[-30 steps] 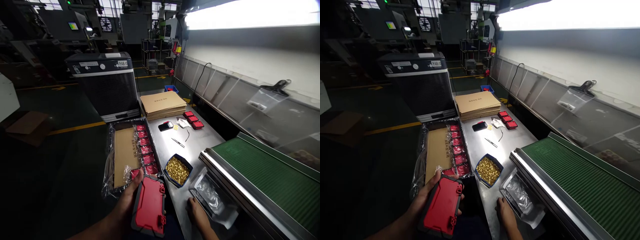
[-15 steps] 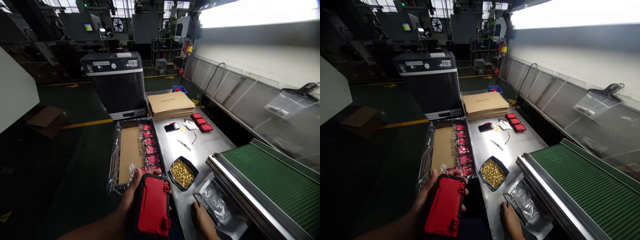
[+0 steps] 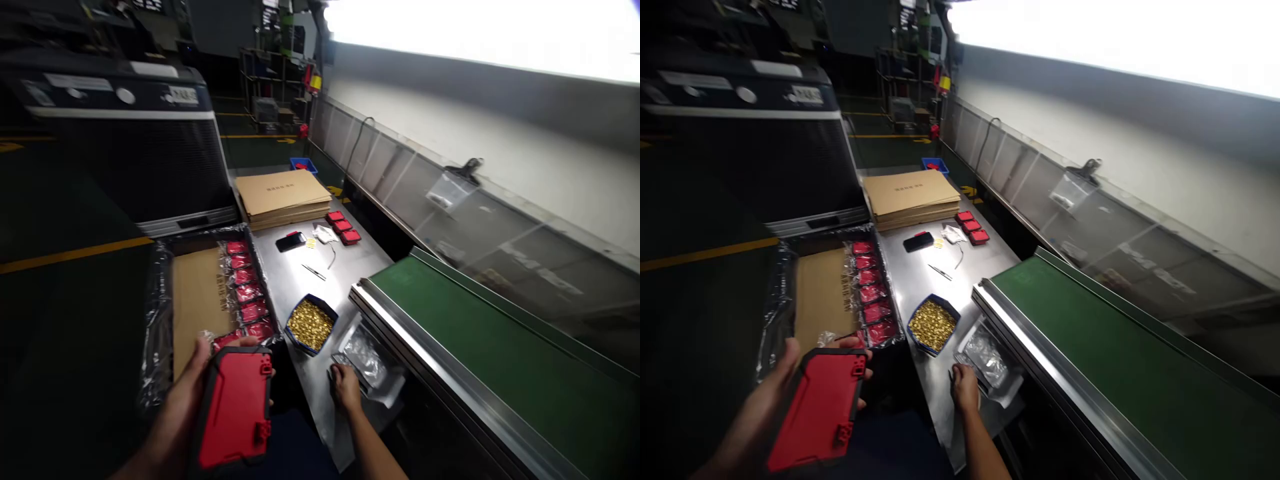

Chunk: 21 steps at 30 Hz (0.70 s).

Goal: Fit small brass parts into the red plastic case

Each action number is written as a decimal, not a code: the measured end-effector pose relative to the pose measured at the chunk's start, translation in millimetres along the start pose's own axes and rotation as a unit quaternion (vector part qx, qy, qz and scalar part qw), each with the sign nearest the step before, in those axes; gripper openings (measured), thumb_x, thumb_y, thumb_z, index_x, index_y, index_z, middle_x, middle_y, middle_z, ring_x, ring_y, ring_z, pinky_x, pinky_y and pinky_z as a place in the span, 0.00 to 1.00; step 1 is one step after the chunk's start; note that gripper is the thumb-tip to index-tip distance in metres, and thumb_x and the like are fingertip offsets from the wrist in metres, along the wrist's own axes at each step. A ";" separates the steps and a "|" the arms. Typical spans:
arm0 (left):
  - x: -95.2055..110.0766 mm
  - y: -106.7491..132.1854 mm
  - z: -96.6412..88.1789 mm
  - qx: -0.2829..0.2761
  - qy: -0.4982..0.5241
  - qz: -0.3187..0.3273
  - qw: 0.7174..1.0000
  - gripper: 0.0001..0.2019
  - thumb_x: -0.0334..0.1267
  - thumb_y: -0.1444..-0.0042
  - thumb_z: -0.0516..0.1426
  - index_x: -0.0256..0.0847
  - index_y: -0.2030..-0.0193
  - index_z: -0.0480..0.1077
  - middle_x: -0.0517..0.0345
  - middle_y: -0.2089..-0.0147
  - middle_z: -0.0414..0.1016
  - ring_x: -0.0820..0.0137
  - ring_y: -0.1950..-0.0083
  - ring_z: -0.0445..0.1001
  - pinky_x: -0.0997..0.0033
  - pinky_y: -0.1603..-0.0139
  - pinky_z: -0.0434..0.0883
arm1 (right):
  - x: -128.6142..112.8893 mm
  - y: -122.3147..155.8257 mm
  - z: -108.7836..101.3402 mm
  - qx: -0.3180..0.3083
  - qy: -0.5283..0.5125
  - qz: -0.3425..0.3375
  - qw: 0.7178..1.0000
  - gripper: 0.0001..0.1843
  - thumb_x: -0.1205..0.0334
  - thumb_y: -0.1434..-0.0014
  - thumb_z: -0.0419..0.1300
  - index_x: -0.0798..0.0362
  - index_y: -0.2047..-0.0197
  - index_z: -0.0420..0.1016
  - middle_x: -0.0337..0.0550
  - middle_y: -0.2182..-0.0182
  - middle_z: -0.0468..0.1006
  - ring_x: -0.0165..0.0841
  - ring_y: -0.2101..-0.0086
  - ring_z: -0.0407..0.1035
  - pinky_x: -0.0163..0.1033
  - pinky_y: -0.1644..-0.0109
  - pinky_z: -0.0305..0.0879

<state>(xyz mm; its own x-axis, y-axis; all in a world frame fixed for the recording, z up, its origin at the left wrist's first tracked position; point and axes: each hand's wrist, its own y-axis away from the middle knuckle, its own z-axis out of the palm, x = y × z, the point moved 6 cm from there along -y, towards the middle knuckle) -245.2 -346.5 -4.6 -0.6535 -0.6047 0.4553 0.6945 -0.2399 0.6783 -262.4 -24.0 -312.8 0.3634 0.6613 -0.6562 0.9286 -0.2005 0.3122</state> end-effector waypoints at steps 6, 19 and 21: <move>3.3 -1.7 -7.7 0.060 -0.028 0.001 0.998 0.34 0.64 0.35 0.44 0.39 0.35 0.63 0.39 0.48 0.82 0.45 0.59 0.83 0.47 0.59 0.80 | -3.3 19.4 -6.6 0.076 0.009 0.058 0.995 0.18 0.54 0.28 0.48 0.56 0.54 0.75 0.47 0.57 0.79 0.38 0.54 0.74 0.51 0.45 0.71; -2.1 -15.4 0.0 -0.022 0.036 0.012 0.999 0.32 0.61 0.46 0.63 0.38 0.45 0.71 0.39 0.54 0.83 0.47 0.56 0.83 0.51 0.58 0.81 | -87.9 10.1 -1.9 0.001 -0.178 0.048 0.983 0.17 0.50 0.50 0.66 0.55 0.65 0.74 0.43 0.77 0.75 0.44 0.71 0.74 0.49 0.61 0.71; -1.1 -15.9 3.3 -0.023 0.054 0.037 0.998 0.29 0.61 0.43 0.61 0.40 0.45 0.70 0.42 0.51 0.82 0.46 0.51 0.81 0.52 0.60 0.81 | -118.9 18.4 -14.5 -0.012 -0.255 0.031 0.966 0.29 0.37 0.47 0.61 0.56 0.57 0.73 0.44 0.74 0.77 0.42 0.74 0.72 0.47 0.69 0.71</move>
<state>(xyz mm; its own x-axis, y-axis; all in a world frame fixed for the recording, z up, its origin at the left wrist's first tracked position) -256.5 -339.6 -14.0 -0.5658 -0.6999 0.4359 0.7538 -0.2249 0.6174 -289.6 -95.8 -219.1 0.4136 0.2048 -0.8872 0.9041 -0.2076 0.3735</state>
